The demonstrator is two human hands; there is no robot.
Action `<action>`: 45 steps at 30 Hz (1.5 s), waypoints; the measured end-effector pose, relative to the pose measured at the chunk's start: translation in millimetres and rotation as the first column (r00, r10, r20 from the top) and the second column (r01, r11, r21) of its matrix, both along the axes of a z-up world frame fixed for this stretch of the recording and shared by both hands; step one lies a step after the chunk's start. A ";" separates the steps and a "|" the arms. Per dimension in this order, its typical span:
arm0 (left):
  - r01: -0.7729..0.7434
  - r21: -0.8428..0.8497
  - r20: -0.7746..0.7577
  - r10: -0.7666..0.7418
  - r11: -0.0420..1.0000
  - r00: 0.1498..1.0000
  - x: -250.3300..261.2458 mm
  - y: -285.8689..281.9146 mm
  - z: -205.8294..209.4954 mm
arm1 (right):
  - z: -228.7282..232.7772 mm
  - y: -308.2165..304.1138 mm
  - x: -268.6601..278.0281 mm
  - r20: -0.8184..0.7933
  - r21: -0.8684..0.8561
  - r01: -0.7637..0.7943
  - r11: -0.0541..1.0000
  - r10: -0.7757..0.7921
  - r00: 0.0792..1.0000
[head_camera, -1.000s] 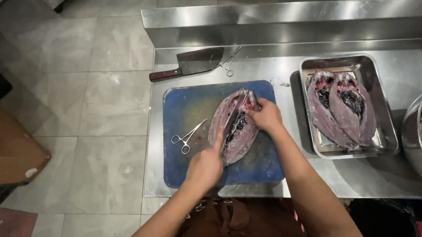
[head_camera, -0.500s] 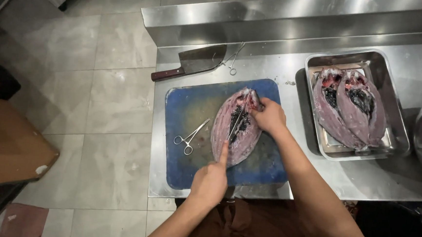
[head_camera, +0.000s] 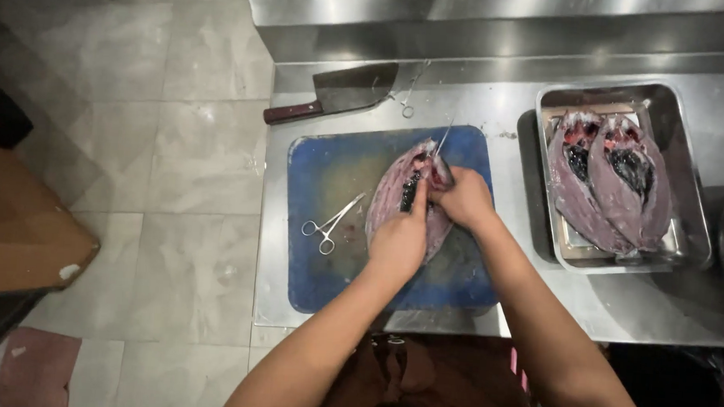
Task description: Cleaning and deboning a fish on a cutting board using a knife and scissors in a commercial kitchen.
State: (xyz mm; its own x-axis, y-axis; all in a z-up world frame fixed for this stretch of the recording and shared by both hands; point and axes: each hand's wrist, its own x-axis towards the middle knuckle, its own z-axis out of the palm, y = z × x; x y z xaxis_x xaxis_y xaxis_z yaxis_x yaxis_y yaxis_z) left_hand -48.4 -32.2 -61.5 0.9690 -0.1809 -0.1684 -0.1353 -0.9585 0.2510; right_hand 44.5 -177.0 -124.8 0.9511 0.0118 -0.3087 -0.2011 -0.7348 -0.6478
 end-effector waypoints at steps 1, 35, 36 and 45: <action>-0.004 0.000 0.010 0.004 1.000 1.000 4.7 0.7 4.3 | -2.1 1.4 -1.5 0.010 0.000 -0.004 1.000 0.004 1.000; 0.048 0.078 -0.214 -0.030 0.996 0.976 -93.9 49.4 -16.6 | 56.4 10.7 -32.6 -0.180 0.134 0.088 0.987 -0.063 0.982; 0.049 0.077 -0.106 -0.040 0.996 0.994 -98.2 46.3 -25.8 | 38.4 9.4 -33.9 -0.089 0.111 0.046 0.993 -0.036 0.995; 0.015 -0.042 -0.175 -0.022 0.999 0.984 -61.1 33.2 29.8 | 10.4 10.8 -36.6 -0.014 0.102 0.186 0.977 -0.185 0.983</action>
State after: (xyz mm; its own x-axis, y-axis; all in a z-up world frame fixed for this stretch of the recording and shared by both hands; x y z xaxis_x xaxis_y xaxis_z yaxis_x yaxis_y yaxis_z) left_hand -109.5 1.1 -31.7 0.9214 -0.2087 -0.3279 -0.1032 -0.9447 0.3113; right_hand 7.9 -166.2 -114.4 0.9383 -0.1331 -0.3193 -0.3309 -0.6144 -0.7163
